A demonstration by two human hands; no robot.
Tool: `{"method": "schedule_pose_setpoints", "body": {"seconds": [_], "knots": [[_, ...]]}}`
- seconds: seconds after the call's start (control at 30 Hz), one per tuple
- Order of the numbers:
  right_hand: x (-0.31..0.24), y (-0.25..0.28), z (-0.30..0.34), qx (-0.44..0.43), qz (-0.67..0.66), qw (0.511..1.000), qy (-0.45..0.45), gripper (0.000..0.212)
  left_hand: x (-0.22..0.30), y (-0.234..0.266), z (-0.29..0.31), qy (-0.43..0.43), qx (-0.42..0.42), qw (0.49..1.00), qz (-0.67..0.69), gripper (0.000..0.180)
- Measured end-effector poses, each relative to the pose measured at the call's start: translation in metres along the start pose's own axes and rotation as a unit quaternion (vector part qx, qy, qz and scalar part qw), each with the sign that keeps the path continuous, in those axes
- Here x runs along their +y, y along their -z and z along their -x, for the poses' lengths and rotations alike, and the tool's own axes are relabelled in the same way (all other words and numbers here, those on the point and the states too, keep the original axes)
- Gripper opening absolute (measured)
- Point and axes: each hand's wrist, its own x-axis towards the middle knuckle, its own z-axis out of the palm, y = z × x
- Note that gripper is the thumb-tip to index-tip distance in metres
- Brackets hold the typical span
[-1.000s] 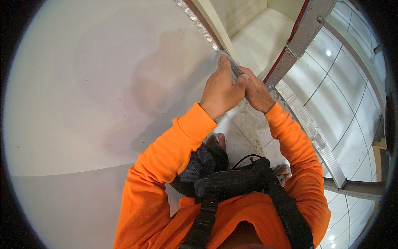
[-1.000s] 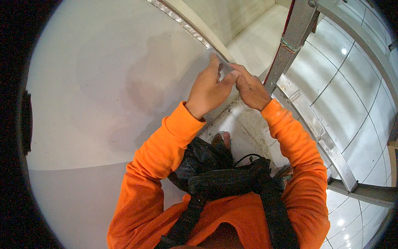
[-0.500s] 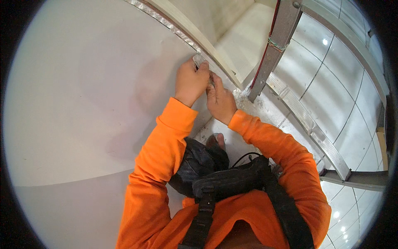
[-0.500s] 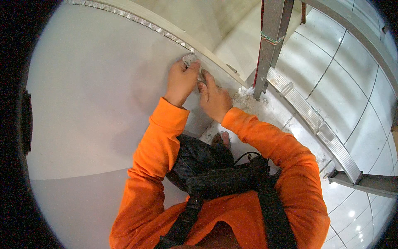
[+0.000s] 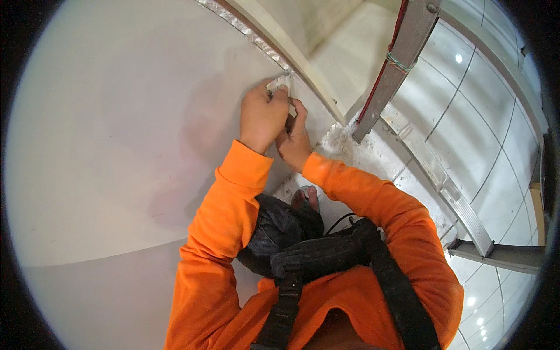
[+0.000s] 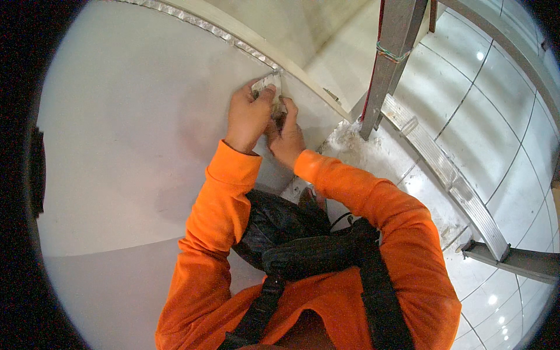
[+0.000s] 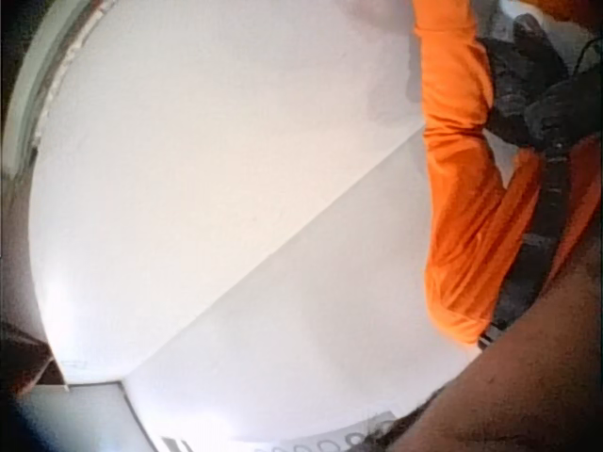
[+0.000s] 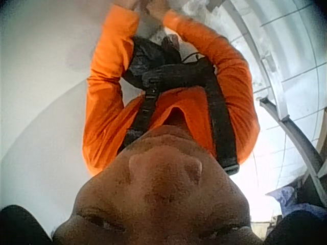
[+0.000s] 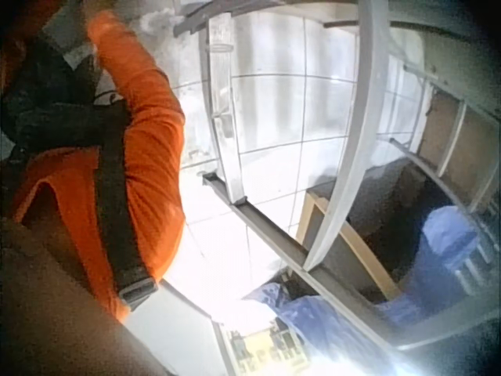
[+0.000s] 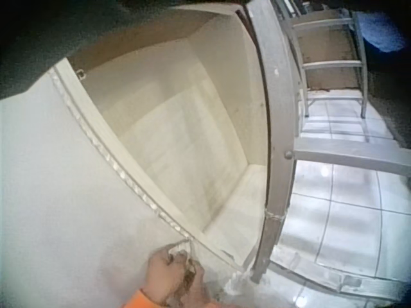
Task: The person sits on the floor and applies a white sealant or caulk to the joint between a white wall and the tiled floor. They use their fingers to smooth the bead along the base of the wall, working methodically along the corner.
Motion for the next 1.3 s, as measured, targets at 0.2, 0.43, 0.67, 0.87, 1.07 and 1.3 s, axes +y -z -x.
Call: {"method": "schedule_pose_setpoints", "body": {"seconds": [0.2, 0.43, 0.67, 0.87, 1.07, 1.3], "knots": [[-0.016, 0.08, 0.0, -0.094, 0.026, 0.986, -0.133, 0.049, 0.028, -0.01, 0.024, -0.05, -0.089, 0.984, -0.146, 0.029], [-0.057, 0.122, -0.02, -0.164, 0.057, 0.971, -0.164, 0.044, 0.027, -0.027, 0.024, -0.063, -0.123, 0.982, -0.125, 0.037], [-0.062, 0.129, -0.029, -0.189, 0.041, 0.968, -0.162, 0.04, 0.028, -0.029, 0.026, -0.037, -0.126, 0.986, -0.107, 0.039], [-0.05, 0.132, -0.034, -0.185, 0.054, 0.976, -0.105, 0.038, 0.038, -0.028, 0.027, -0.034, -0.127, 0.986, -0.101, 0.039], [-0.054, 0.125, -0.033, -0.16, 0.13, 0.977, -0.06, 0.036, 0.024, -0.044, 0.019, -0.1, 0.002, 0.988, -0.116, 0.04], [-0.052, 0.102, -0.021, -0.079, 0.22, 0.972, 0.002, 0.034, 0.024, -0.043, 0.011, -0.038, 0.008, 0.987, -0.155, 0.034]]}}
